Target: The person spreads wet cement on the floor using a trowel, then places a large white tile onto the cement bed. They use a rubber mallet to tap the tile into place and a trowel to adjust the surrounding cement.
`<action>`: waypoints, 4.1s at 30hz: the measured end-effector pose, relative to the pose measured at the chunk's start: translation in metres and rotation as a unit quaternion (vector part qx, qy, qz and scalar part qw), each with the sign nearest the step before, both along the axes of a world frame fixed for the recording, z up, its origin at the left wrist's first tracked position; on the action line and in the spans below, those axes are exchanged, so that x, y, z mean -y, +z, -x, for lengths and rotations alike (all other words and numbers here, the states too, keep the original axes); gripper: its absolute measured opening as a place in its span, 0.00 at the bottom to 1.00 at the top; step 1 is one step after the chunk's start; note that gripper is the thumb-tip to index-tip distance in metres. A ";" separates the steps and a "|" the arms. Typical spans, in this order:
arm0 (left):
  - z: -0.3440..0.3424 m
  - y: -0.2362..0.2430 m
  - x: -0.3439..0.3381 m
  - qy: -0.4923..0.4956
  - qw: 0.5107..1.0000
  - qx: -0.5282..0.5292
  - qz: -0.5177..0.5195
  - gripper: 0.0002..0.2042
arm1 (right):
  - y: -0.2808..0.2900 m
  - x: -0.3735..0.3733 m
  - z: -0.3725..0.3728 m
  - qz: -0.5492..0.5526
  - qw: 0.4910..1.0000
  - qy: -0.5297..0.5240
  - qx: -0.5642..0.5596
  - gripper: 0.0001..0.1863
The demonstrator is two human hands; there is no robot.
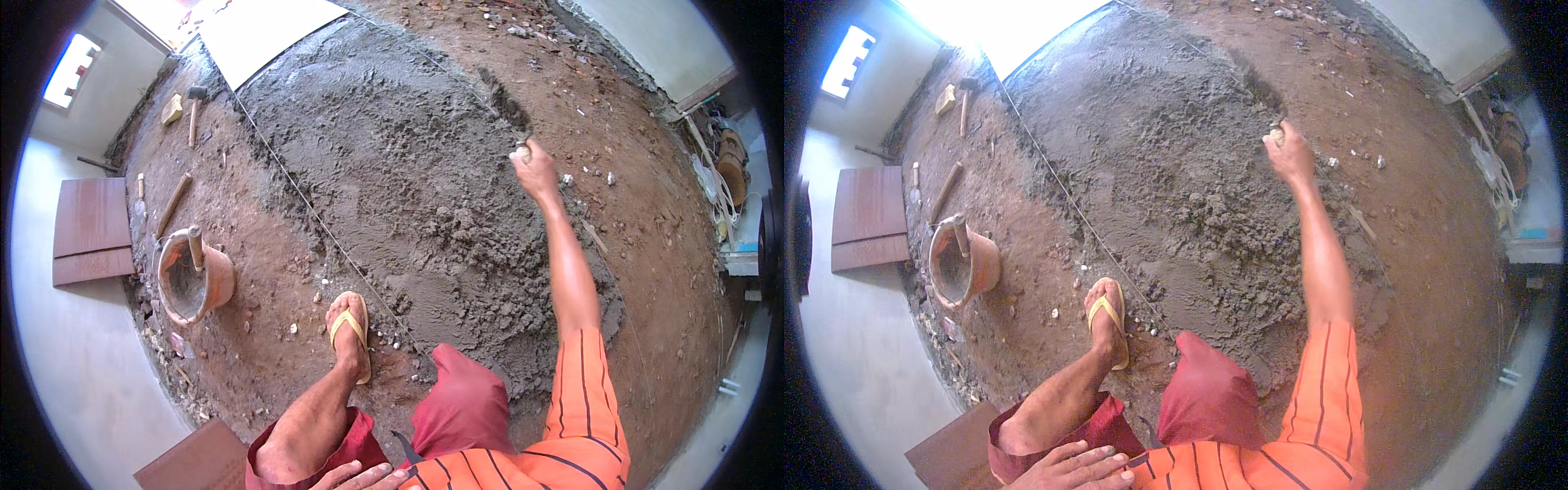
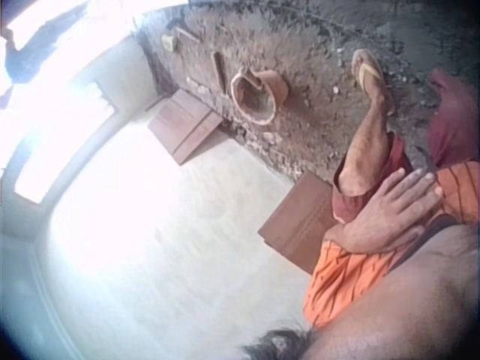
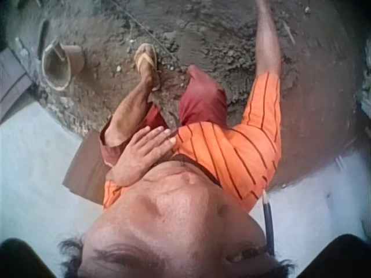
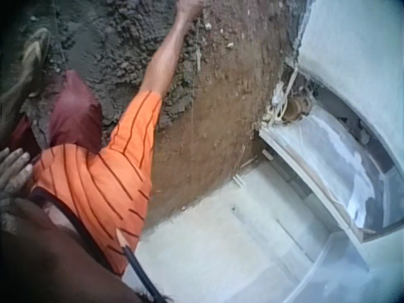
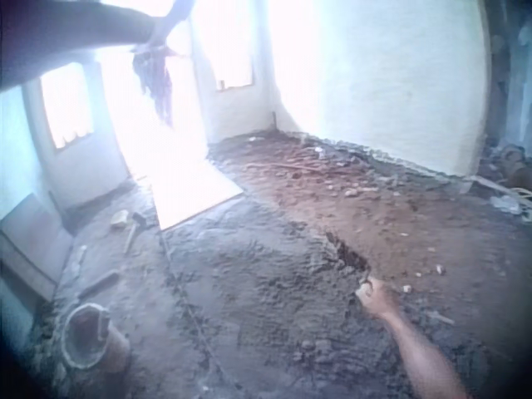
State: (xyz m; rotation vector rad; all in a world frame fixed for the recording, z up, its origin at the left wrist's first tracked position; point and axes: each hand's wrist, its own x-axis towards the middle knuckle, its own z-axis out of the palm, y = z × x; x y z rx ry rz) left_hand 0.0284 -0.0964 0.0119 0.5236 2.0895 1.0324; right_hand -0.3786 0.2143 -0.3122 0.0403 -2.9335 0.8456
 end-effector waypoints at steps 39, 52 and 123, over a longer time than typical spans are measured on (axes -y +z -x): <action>0.001 -0.006 -0.014 -0.076 0.994 -0.064 0.046 0.28 | -0.014 -0.091 -0.046 -0.176 0.975 0.108 0.087 0.22; 0.004 -0.008 -0.043 -0.049 0.996 -0.049 0.053 0.32 | 0.001 -0.171 -0.108 -0.198 0.972 0.093 0.089 0.22; 0.094 -0.133 0.124 0.107 0.784 0.096 -0.604 0.30 | -0.062 0.197 -0.214 0.656 0.664 -0.327 0.148 0.11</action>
